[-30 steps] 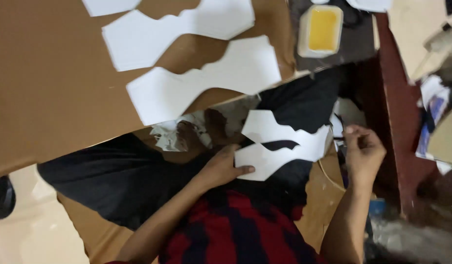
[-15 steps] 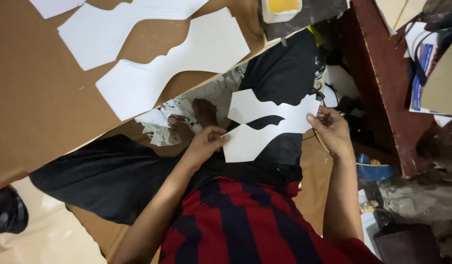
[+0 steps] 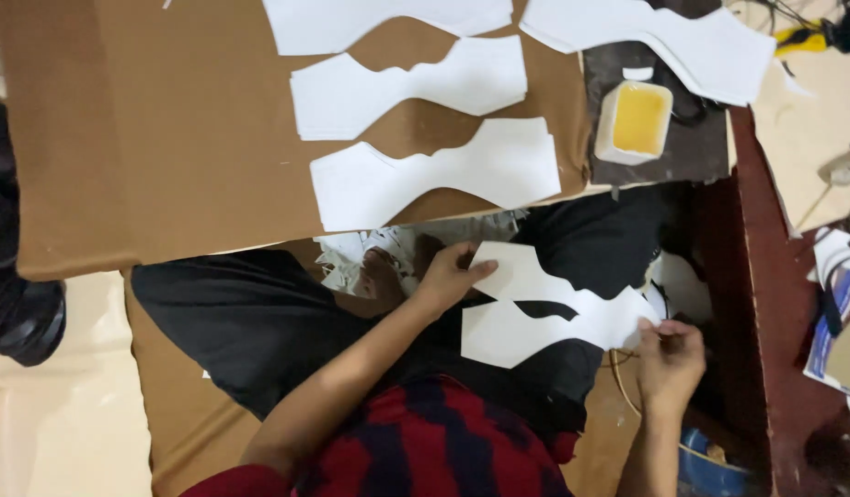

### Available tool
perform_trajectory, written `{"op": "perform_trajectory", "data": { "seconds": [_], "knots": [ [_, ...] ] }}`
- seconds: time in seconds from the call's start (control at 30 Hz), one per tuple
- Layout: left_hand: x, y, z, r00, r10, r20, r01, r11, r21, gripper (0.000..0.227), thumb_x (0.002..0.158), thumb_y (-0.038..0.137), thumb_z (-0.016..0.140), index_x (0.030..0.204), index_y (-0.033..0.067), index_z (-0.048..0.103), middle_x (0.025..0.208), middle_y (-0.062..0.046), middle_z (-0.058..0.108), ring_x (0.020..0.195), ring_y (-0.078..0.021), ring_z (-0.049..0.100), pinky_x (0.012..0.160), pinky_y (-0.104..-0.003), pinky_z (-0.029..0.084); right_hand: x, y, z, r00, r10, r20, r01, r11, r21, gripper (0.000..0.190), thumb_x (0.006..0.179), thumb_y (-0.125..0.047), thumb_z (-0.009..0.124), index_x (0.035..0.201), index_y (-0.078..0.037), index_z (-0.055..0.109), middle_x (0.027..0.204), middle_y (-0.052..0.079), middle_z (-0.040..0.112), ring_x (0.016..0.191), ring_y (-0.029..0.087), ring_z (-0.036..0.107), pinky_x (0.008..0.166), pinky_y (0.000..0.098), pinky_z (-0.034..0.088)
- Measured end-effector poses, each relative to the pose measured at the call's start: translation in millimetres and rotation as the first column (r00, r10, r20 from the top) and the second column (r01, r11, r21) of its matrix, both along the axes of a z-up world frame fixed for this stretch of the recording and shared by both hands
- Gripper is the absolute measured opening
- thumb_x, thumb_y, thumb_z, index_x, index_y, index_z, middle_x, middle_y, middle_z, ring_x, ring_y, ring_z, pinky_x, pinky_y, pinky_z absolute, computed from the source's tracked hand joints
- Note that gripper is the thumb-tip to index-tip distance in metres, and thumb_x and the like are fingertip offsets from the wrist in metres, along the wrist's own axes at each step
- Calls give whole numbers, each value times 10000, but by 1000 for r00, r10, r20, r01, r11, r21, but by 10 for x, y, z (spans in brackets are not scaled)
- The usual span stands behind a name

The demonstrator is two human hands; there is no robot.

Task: The person sits on the floor and sorts white paper cutouts on a brown table. They pick up stacks of cutouts, separate them, and arrange them into piles. The person also moves a container of yellow liquid and a stack of paper to the side.

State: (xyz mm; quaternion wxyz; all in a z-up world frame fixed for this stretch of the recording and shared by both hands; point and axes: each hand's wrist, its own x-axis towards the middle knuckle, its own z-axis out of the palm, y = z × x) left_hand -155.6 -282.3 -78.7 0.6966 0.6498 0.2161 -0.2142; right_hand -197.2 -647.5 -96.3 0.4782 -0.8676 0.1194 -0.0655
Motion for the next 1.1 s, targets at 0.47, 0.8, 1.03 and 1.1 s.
{"op": "perform_trajectory", "data": {
  "seconds": [0.47,0.8,1.03,1.1],
  "knots": [
    [-132,1340,917,902,376,212,-411,899,155,230,974,199,682,874,-6,718,650,-17,601,479,-105,528,463,-231,444,1286,1451,1278,985,161,-63,-154,982,107,128,1072,-37,670,1124,31,576,852,92,586,595,118,483,485,236,417],
    [1022,2595,1134,669,528,524,-687,708,163,201,947,135,785,829,-9,710,637,28,495,483,-61,500,452,-213,627,2931,2790,1752,835,544,87,-535,838,-104,63,1088,-10,707,1058,43,687,802,33,618,634,98,647,587,201,488],
    [1471,2770,863,781,214,587,-616,424,664,685,887,466,850,1274,-45,610,955,-75,777,857,-182,768,781,-303,617,3442,2774,1261,724,629,283,-560,776,-291,235,1096,-72,777,1143,144,695,897,141,745,645,145,751,570,224,596],
    [1194,2355,1273,616,117,779,-724,476,500,225,982,195,732,1031,22,598,778,-35,611,667,-141,583,608,-277,490,3054,2606,1421,751,607,259,-432,749,-503,167,1043,-10,704,1125,132,739,934,195,735,652,214,634,580,310,513]
  ]
}}
